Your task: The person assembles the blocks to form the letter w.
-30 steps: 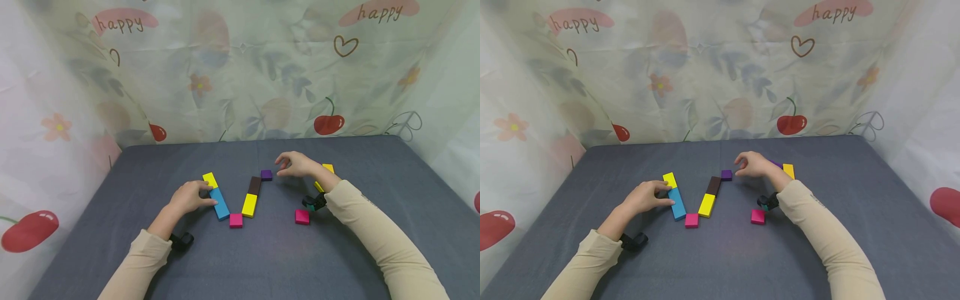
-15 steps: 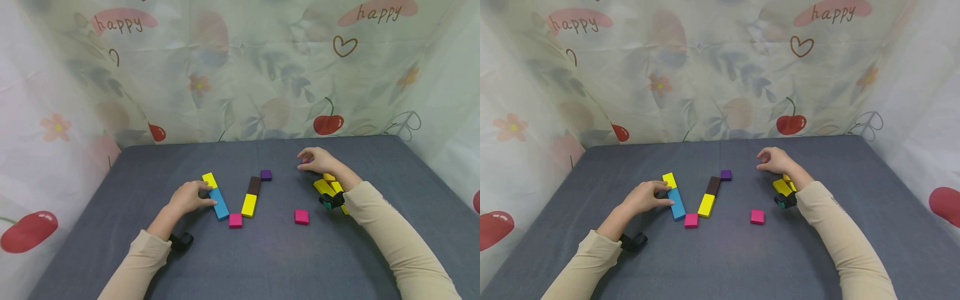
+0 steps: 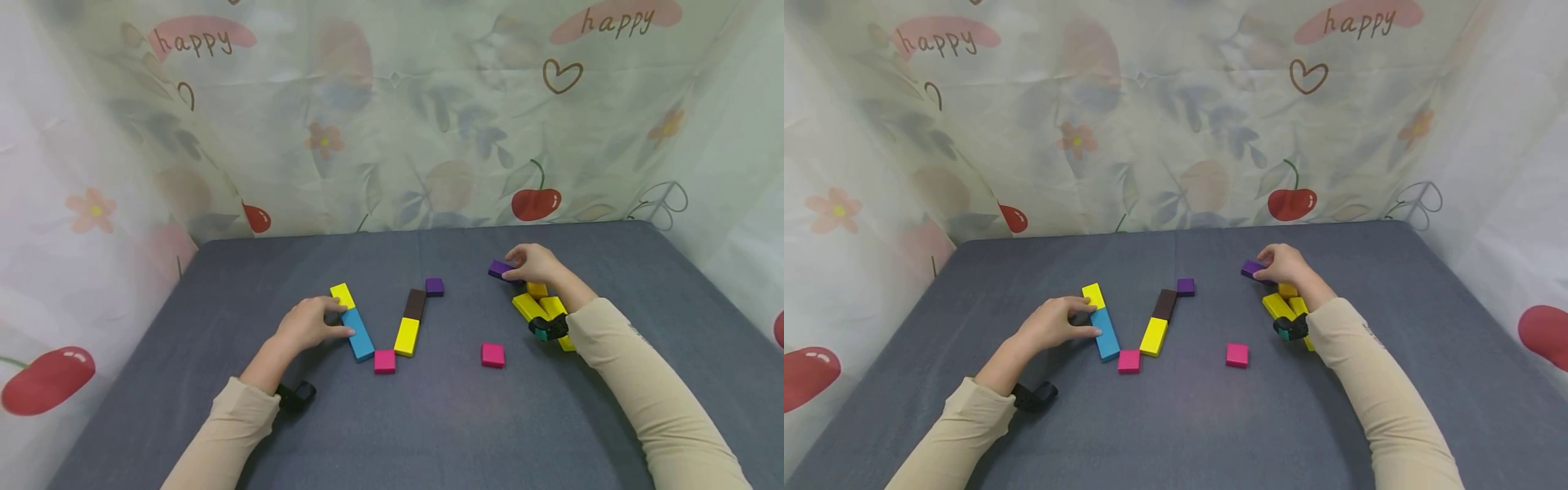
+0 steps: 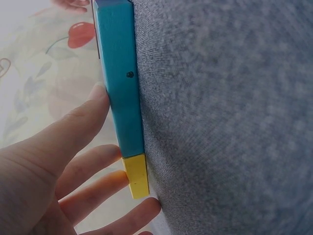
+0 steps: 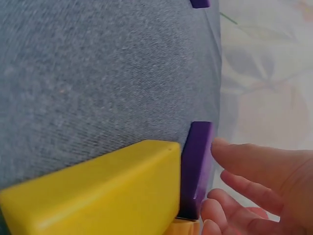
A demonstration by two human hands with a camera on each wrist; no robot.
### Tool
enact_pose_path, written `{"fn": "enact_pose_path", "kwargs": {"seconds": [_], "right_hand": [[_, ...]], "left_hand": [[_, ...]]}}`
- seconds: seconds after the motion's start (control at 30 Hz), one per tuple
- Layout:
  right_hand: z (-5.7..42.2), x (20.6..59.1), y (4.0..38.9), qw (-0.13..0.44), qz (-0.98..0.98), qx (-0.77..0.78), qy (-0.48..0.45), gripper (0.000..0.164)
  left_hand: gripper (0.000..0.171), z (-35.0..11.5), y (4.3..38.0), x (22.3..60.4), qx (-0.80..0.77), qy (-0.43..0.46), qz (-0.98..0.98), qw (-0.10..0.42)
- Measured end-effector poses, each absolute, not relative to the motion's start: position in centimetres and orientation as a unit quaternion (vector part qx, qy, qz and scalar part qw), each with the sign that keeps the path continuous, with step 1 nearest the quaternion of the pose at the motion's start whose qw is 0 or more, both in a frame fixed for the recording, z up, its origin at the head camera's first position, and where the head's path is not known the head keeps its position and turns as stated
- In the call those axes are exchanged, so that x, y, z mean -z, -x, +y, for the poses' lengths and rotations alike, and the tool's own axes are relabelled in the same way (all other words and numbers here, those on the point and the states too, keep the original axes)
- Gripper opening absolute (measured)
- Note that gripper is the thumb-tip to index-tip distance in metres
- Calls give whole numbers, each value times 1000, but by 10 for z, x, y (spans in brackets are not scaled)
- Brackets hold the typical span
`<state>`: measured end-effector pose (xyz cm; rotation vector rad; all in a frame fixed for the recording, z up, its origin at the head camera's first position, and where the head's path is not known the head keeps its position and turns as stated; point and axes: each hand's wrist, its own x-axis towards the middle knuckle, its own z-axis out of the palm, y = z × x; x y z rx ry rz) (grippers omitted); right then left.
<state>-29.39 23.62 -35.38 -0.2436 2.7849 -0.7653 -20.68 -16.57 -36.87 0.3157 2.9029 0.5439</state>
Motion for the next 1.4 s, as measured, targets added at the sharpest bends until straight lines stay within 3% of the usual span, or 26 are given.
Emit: {"fn": "enact_pose_path", "kwargs": {"seconds": [0.83, 1.4], "right_hand": [[237, 367, 295, 96, 958, 269, 40, 37], [213, 353, 275, 78, 949, 296, 79, 40]], "left_hand": [[54, -164, 205, 368, -181, -102, 974, 85], [55, -165, 206, 369, -180, -100, 975, 87]]}}
